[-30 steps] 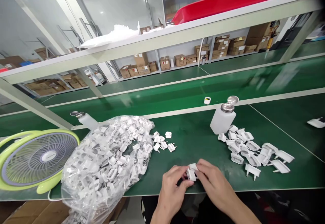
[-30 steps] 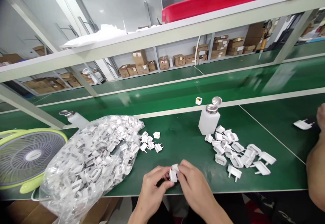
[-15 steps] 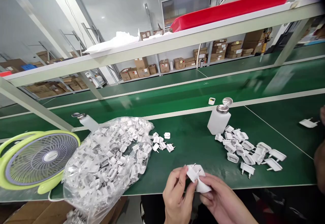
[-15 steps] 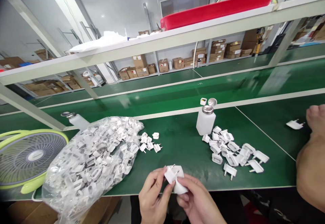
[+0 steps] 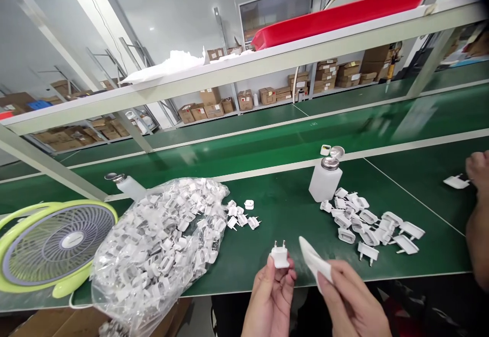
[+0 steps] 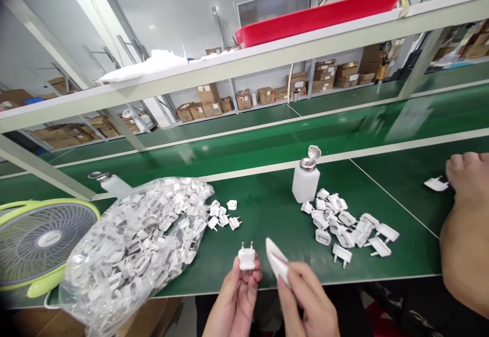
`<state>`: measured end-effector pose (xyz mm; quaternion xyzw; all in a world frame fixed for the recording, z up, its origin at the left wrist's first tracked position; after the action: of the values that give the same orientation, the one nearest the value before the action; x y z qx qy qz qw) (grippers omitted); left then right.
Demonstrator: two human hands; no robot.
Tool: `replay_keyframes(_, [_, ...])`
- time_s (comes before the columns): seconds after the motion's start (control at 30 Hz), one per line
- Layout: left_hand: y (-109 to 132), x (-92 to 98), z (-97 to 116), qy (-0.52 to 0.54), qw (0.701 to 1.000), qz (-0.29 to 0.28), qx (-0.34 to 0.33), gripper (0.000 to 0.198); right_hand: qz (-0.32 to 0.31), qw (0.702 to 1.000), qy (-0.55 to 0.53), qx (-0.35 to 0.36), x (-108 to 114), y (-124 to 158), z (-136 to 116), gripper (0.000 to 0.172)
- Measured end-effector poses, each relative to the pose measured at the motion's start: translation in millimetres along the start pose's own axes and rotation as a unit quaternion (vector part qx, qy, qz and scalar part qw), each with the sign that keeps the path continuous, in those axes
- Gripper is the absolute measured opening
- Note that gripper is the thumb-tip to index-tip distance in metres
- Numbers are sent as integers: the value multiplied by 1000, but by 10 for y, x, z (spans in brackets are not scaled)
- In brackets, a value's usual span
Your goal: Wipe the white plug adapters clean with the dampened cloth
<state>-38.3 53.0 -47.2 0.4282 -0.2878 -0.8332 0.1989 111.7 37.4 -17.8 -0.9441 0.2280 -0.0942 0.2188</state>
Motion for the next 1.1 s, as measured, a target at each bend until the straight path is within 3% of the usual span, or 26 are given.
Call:
replay_keyframes(0.1, [95, -48, -18, -12, 999, -33, 5, 34, -77, 977, 34, 198, -110, 4, -257, 50])
replay_keyframes(0.2, [192, -75, 33, -33, 997, -40, -57, 35, -93, 957, 54, 269, -152, -10, -335, 61])
replay_keyframes(0.27, [246, -98, 59, -54, 994, -43, -88, 36, -100, 953, 53, 281, -162, -28, -350, 60])
replay_keyframes(0.4, [295, -160, 62, -73, 991, -48, -97, 37, -125, 963, 51, 234, -200, -43, -324, 49])
replay_keyframes(0.57, [241, -125, -52, -15, 1000, 1, -1, 38, -107, 958, 62, 257, -202, 43, -323, 55])
replay_keyframes(0.63, [223, -74, -102, -7, 999, 27, 23, 37, -117, 944, 86, 297, -190, 49, -346, 54])
replay_keyframes(0.73, [226, -31, -126, -14, 999, 42, 8, 37, -162, 913, 122, 354, -166, -11, -408, 50])
replay_keyframes(0.9, [263, -108, -106, -41, 998, -1, -51, 43, -210, 886, 127, 393, -119, -185, -490, 50])
replay_keyframes(1.1, [186, -67, -280, -44, 997, -8, 62, 38, -231, 828, 146, 489, -7, -258, -457, 34])
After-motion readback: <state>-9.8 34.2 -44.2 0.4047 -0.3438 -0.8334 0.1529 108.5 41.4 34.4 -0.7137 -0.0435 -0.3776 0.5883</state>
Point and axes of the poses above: each hand's wrist, its own y-axis away from the middle knuckle, its own x-axis out of the back of the hand, z = x × y, the point moved 5 cm from there along -y, towards the middle knuckle, and after that the axes turned 13 degrees about z, right-handed, at the moved point
